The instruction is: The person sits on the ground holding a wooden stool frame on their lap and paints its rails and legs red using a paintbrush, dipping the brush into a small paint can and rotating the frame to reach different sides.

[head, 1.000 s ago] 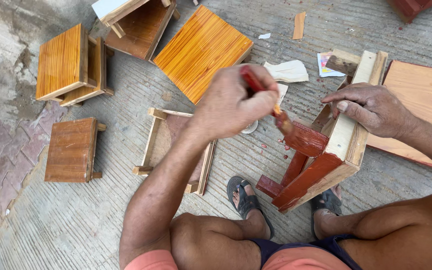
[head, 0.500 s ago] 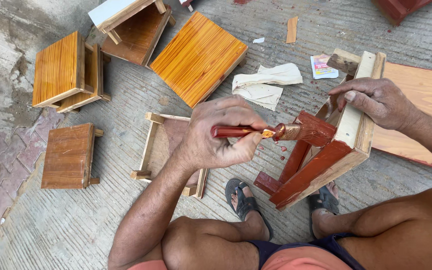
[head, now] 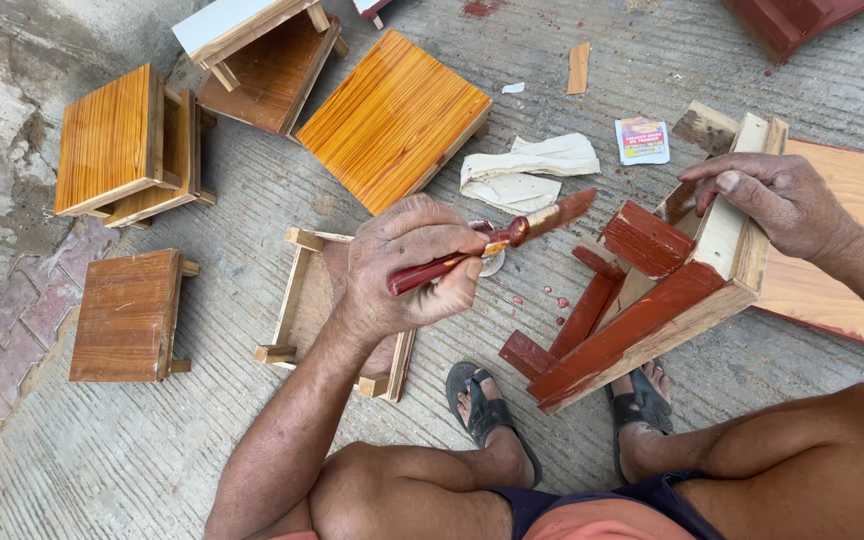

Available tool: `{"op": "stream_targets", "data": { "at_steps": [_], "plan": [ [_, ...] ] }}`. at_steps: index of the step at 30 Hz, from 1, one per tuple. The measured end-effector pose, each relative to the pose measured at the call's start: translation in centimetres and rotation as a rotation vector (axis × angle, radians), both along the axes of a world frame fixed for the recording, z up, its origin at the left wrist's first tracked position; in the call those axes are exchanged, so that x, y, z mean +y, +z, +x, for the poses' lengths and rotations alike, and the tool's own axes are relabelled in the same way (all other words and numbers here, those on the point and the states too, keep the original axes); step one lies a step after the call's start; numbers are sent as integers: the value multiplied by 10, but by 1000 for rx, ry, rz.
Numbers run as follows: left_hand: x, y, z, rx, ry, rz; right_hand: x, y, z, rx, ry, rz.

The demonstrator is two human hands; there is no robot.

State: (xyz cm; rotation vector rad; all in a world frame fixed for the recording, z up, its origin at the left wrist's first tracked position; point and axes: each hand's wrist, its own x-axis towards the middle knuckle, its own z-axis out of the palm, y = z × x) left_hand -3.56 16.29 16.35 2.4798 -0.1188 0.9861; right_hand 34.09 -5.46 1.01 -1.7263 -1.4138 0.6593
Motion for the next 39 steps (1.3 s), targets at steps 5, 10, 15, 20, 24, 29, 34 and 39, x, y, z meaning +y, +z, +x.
{"op": "stream_targets", "data": {
  "at_steps": [5,10,15,20,24,29,34,39],
  "plan": [
    [-34,-16,12,71,-156,-82,0,2,0,47,-25,-46],
    [-12,-7,12,57,-101,3,-3,4,-1,82,25,7],
    [-12,-6,-3,48,-64,-75,-5,8,0,103,-9,-19],
    [-30,-25,12,105,-180,-82,-5,11,-1,87,-7,-15],
    [-8,-10,0,83,-34,-73,-7,12,-1,87,-24,-35],
    [-15,-14,4,71,-104,-149,-7,13,-1,130,-21,-41],
    [-35,-26,24,103,-263,-251,-3,14,-4,131,-24,-56],
    [-24,0,30,104,-139,-191,-2,16,-8,104,34,0]
  ]
}}
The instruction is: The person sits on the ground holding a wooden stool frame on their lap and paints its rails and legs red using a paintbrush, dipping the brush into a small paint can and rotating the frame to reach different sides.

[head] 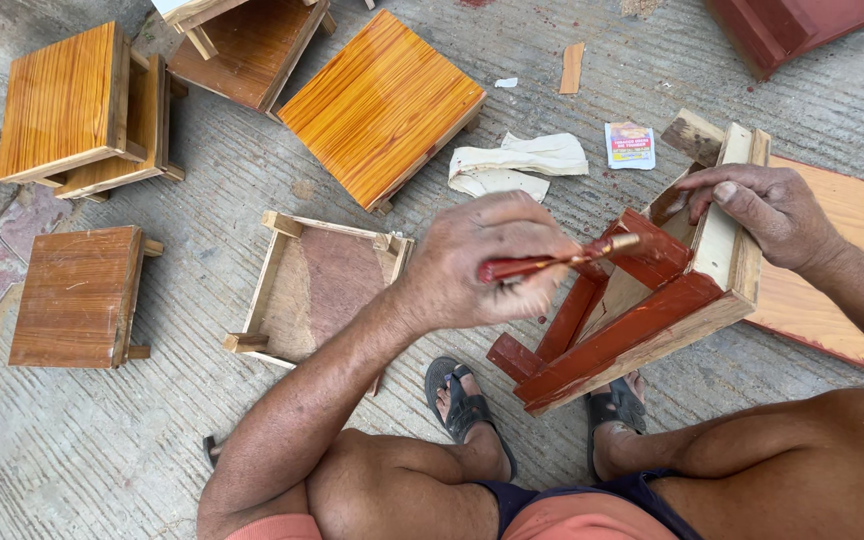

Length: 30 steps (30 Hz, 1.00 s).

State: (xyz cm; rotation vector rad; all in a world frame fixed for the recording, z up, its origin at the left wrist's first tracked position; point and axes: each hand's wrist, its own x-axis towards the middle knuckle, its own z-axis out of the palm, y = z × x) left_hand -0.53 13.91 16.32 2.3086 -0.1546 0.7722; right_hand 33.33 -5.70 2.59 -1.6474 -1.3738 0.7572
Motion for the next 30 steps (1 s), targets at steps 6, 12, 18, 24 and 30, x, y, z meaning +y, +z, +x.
{"op": "stream_targets", "data": {
  "at_steps": [6,12,18,24,30],
  "plan": [
    [-10,0,-9,-37,29,-21,0,0,1,-2,-27,-40],
    [11,-2,-13,-26,71,-6,-3,-5,5,-2,-38,-59],
    [12,-4,-22,-41,141,-45,-7,-7,12,8,-60,-31],
    [14,-7,-16,24,211,-105,-12,-8,13,33,-61,-42],
    [11,0,-3,49,266,-272,-13,-7,14,33,-37,-25]
  ]
}}
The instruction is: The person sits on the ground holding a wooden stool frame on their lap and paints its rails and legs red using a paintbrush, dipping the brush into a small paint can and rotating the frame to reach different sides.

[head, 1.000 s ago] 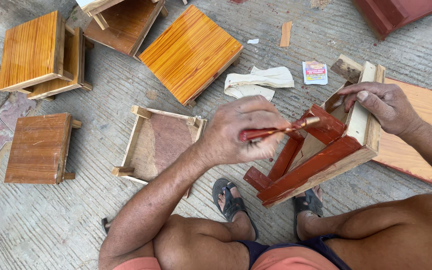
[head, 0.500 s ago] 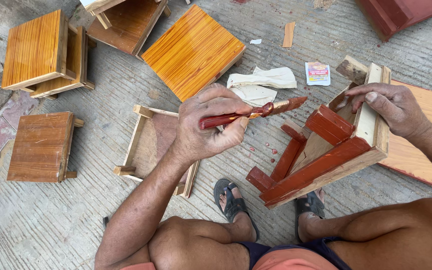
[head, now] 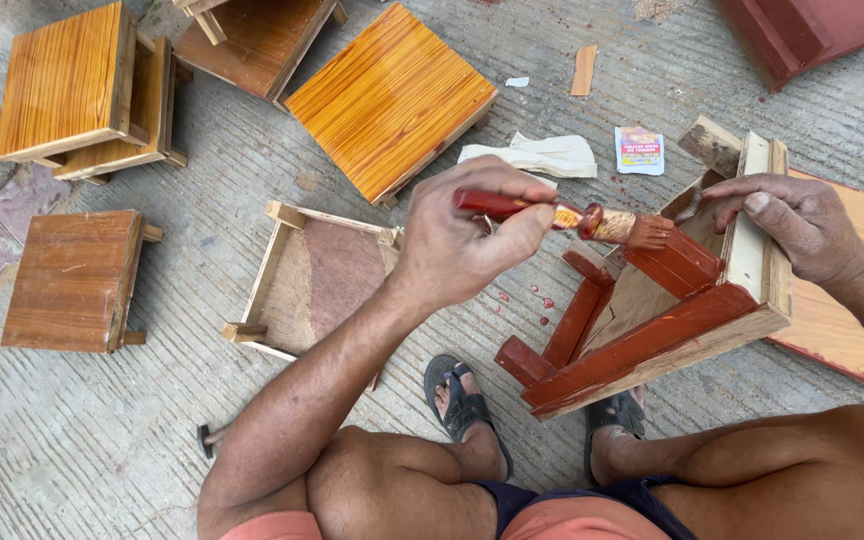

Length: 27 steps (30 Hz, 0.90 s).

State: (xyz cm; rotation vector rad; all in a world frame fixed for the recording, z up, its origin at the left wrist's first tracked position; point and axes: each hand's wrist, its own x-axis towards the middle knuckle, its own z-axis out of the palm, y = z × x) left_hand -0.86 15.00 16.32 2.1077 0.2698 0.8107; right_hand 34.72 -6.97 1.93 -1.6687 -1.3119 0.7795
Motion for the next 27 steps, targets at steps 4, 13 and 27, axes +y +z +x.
{"op": "stream_targets", "data": {
  "at_steps": [4,13,27],
  "plan": [
    [12,-2,11,217,172,-129,-1,0,1,-43,29,-4],
    [8,-19,23,166,62,-338,-15,-3,16,-49,14,7],
    [-38,-24,55,25,-243,34,-61,3,34,1,30,181]
  ]
}}
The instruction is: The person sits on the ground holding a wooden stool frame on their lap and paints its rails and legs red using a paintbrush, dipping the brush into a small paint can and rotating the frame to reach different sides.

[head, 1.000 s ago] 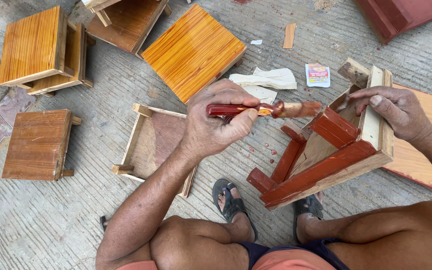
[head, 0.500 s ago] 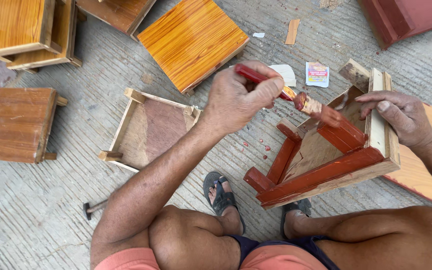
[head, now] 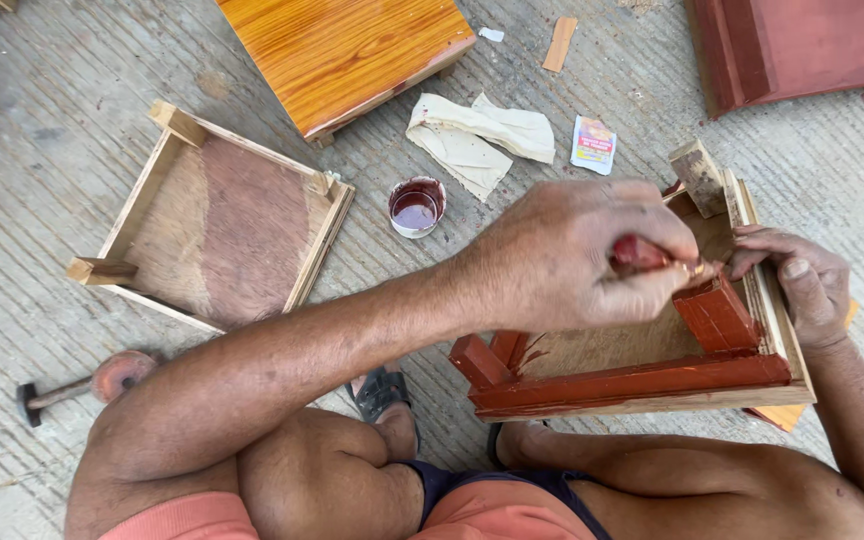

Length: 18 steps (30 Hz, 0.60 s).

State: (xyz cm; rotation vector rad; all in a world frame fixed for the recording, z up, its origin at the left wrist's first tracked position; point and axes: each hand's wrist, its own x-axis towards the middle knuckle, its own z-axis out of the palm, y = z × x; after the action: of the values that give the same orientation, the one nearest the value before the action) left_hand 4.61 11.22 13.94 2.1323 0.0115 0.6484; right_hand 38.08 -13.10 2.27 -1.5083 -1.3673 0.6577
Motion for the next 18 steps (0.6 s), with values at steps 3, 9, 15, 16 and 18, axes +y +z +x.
{"op": "stream_targets", "data": {
  "at_steps": [3,9,15,16,18],
  "plan": [
    [13,6,-12,-75,-105,-130,0,1,0,-7,-6,-12],
    [41,-11,-12,-156,109,-266,1,-2,7,6,-29,19],
    [33,-53,9,44,41,-697,-2,-4,13,-34,-25,11],
    [37,-59,9,86,66,-707,-3,-4,14,-26,-28,4],
    [46,-66,7,168,117,-720,-4,-4,15,-29,-31,2]
  ]
}}
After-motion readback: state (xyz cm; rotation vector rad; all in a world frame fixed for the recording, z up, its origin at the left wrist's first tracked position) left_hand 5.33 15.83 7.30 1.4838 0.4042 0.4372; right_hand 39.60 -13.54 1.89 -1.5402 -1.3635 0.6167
